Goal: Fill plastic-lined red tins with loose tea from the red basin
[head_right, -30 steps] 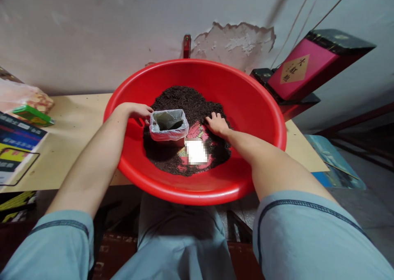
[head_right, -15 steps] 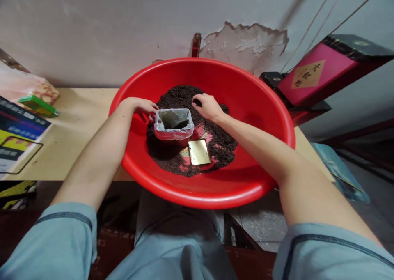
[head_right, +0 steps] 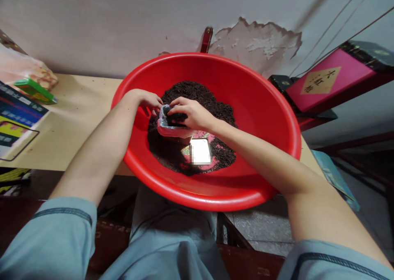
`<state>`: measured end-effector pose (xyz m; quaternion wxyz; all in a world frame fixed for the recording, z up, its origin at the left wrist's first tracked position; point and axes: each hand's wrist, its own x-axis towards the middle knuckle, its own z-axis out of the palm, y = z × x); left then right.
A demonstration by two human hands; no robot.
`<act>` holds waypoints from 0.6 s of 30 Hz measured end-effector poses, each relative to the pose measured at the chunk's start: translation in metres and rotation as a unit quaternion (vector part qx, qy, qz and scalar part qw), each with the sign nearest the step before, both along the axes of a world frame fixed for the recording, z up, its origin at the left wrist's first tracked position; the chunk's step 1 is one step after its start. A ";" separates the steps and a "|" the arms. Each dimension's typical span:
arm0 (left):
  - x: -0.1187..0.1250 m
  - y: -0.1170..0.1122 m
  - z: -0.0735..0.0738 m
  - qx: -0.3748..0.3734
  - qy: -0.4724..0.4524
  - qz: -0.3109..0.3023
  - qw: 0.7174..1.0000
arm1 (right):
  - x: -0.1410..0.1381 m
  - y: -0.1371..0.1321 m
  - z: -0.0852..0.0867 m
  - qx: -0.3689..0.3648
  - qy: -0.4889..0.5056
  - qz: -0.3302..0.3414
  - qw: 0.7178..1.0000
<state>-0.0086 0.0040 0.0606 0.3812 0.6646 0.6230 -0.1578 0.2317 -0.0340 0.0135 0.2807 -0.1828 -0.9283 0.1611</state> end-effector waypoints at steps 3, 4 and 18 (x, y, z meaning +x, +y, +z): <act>0.000 -0.001 0.001 0.001 -0.005 0.009 1.000 | 0.009 0.008 0.009 0.012 0.003 -0.032 0.999; 0.000 -0.001 0.001 0.002 -0.009 0.012 1.000 | 0.015 0.015 0.011 0.019 0.002 -0.060 0.998; -0.001 0.002 0.007 0.014 0.019 -0.002 1.000 | 0.123 0.101 -0.095 -0.164 -0.303 -0.474 0.811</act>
